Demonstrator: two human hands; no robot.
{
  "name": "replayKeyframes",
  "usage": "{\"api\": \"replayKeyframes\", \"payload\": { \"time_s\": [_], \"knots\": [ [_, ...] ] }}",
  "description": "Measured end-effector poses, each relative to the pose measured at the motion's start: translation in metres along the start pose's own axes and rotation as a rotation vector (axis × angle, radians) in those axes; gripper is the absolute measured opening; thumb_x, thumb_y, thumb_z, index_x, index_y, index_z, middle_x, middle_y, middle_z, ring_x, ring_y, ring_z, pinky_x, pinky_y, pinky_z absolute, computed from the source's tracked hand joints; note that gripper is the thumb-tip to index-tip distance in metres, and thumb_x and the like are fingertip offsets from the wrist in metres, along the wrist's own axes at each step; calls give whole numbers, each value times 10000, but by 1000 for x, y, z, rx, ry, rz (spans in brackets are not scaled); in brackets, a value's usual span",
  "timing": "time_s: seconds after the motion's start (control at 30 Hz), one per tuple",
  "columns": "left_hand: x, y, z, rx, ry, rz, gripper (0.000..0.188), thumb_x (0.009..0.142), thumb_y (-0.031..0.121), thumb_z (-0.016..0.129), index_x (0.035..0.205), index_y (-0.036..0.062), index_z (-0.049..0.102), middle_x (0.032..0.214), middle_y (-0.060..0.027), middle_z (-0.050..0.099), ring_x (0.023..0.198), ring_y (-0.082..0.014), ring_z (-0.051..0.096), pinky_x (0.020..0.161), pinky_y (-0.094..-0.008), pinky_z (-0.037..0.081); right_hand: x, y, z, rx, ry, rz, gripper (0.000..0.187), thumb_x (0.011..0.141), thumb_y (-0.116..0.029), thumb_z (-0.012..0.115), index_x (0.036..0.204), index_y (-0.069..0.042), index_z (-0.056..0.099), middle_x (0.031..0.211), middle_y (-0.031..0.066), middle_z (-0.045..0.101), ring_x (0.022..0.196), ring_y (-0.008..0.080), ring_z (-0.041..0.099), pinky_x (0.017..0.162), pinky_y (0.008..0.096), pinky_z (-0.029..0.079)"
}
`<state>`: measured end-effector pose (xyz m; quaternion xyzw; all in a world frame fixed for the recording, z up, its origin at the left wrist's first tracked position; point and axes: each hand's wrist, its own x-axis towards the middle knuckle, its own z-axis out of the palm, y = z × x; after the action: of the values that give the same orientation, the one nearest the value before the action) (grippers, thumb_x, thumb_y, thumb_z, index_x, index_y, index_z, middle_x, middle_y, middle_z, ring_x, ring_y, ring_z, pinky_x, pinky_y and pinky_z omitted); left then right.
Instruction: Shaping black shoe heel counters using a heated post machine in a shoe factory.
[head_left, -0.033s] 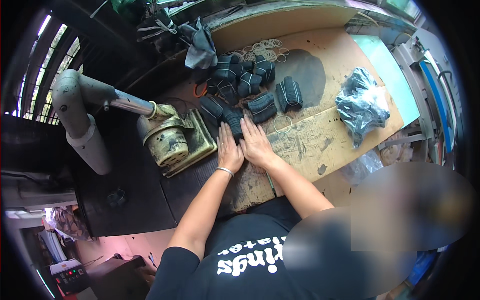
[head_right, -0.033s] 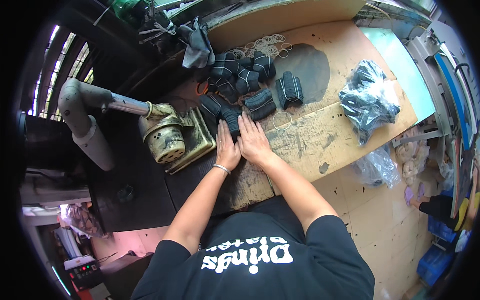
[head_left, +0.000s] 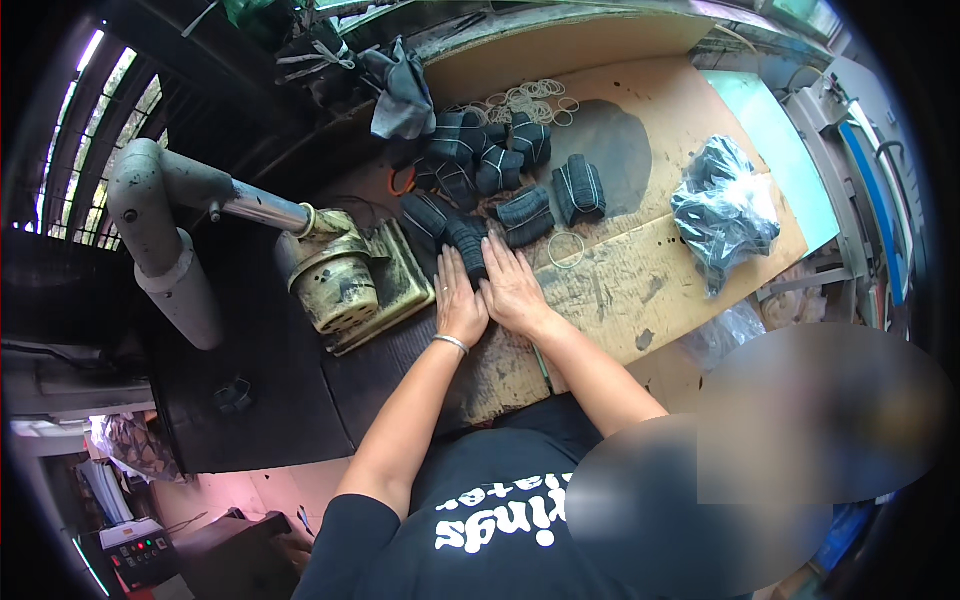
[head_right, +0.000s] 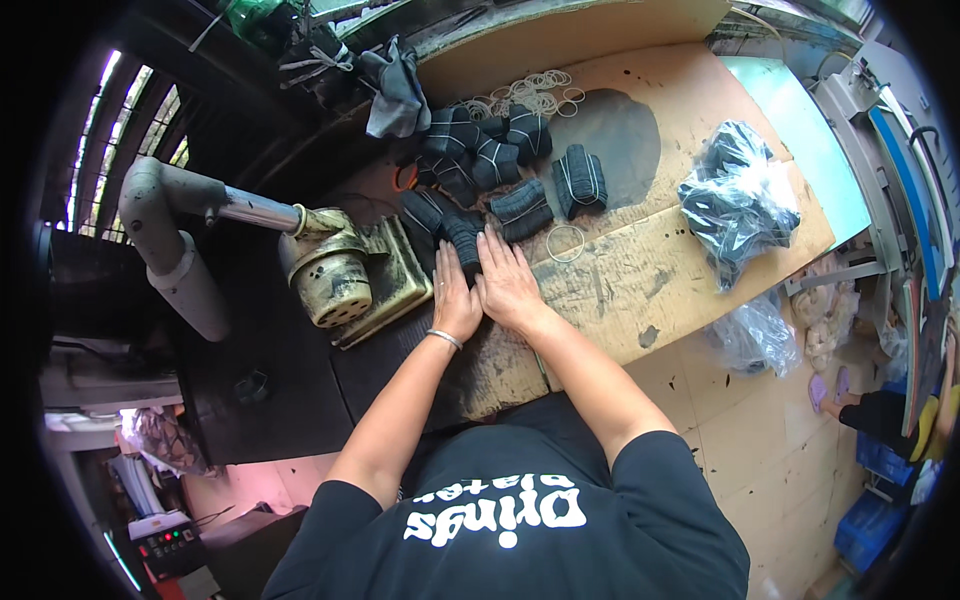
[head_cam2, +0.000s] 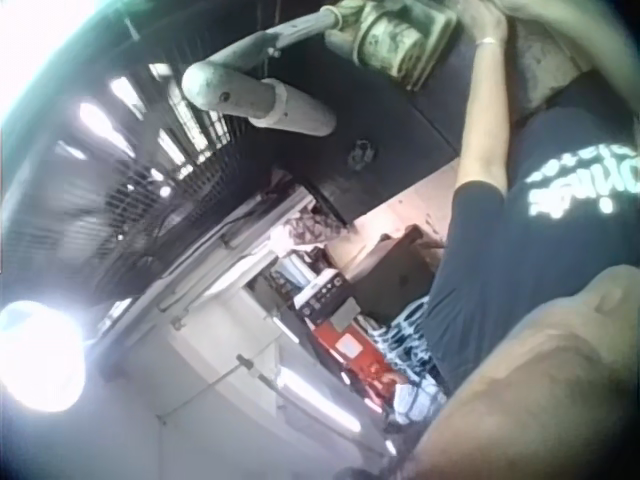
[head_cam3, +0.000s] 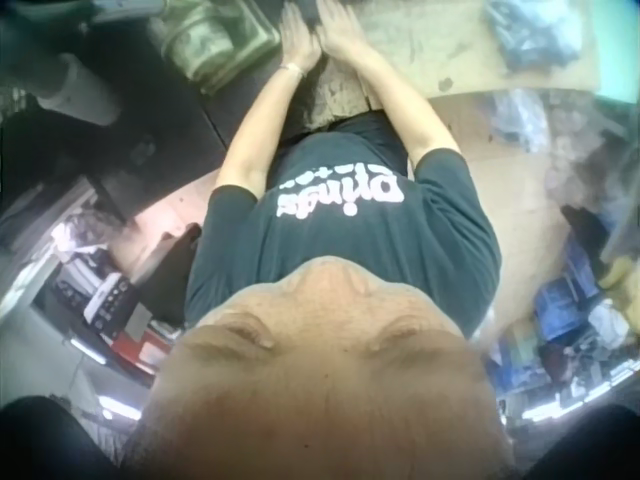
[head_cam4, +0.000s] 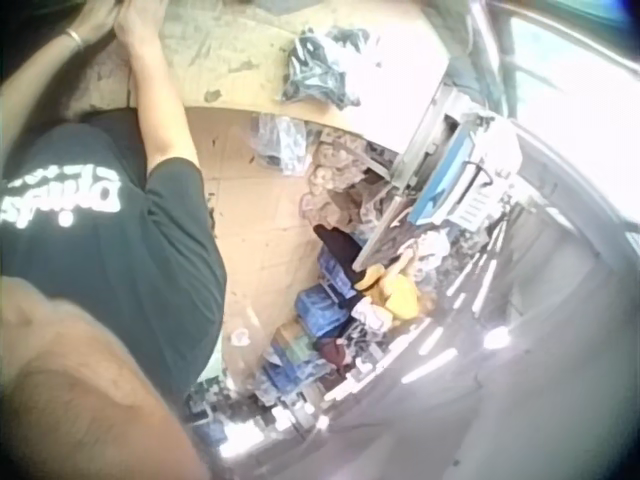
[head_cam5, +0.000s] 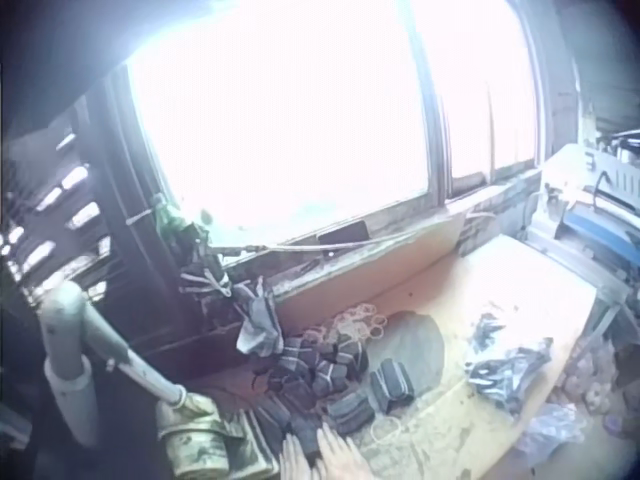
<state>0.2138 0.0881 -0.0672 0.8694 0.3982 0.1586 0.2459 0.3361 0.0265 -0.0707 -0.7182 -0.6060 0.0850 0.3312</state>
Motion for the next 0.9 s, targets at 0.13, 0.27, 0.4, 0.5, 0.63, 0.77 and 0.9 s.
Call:
{"api": "replayKeyframes", "payload": {
  "time_s": [0.13, 0.27, 0.4, 0.5, 0.63, 0.77, 0.9],
  "knots": [
    [-9, -5, 2, -37, 72, 57, 708, 888, 131, 506, 1467, -117, 182, 1553, -316, 123, 1456, -434, 121, 1190, -471, 111, -7, -4, -4, 131, 29, 0, 662, 870, -128, 560, 1445, 68, 298, 1507, 262, 304, 1382, 400, 333, 1112, 511, 296],
    [-8, 0, 2, -117, 104, 82, 711, 875, 88, 514, 1470, -113, 180, 1554, -311, 127, 1457, -430, 127, 1193, -460, 117, -2, -4, -5, 174, 79, -29, 629, 863, -99, 557, 1430, 67, 339, 1497, 264, 322, 1378, 404, 337, 1111, 501, 296],
    [-3, -3, 3, -180, 86, 47, 711, 873, 82, 510, 1481, -92, 186, 1558, -291, 153, 1459, -413, 146, 1194, -455, 128, 2, -3, 0, 172, 79, -32, 592, 858, -86, 550, 1416, 31, 390, 1498, 240, 339, 1377, 402, 342, 1110, 516, 291],
    [-7, -3, 2, -211, 77, 54, 717, 864, 63, 515, 1485, -84, 188, 1556, -285, 168, 1456, -412, 160, 1192, -451, 140, -2, -1, 2, 212, 79, -6, 579, 856, -87, 552, 1411, 0, 411, 1500, 215, 350, 1381, 398, 339, 1110, 537, 284],
    [-13, -2, -1, -223, 84, 65, 719, 858, 42, 522, 1493, -60, 201, 1561, -267, 178, 1460, -401, 158, 1191, -451, 148, -5, -1, 0, 246, 102, -11, 566, 851, -75, 570, 1401, -29, 442, 1492, 201, 374, 1379, 393, 344, 1110, 537, 285],
    [-15, -1, -2, -180, 143, 79, 697, 841, 52, 575, 1470, -37, 289, 1538, -247, 259, 1443, -391, 217, 1179, -450, 192, -4, -3, -5, 278, 90, 4, 570, 850, -75, 593, 1402, -44, 457, 1493, 199, 377, 1382, 402, 341, 1123, 511, 276],
    [-17, 7, -10, -116, 310, 151, 624, 749, 60, 687, 1329, -5, 468, 1297, -199, 532, 1231, -366, 478, 1074, -441, 350, -13, 1, -12, 246, 71, -30, 552, 849, -78, 593, 1386, -49, 468, 1488, 194, 383, 1381, 390, 347, 1111, 528, 290]
  ]
}}
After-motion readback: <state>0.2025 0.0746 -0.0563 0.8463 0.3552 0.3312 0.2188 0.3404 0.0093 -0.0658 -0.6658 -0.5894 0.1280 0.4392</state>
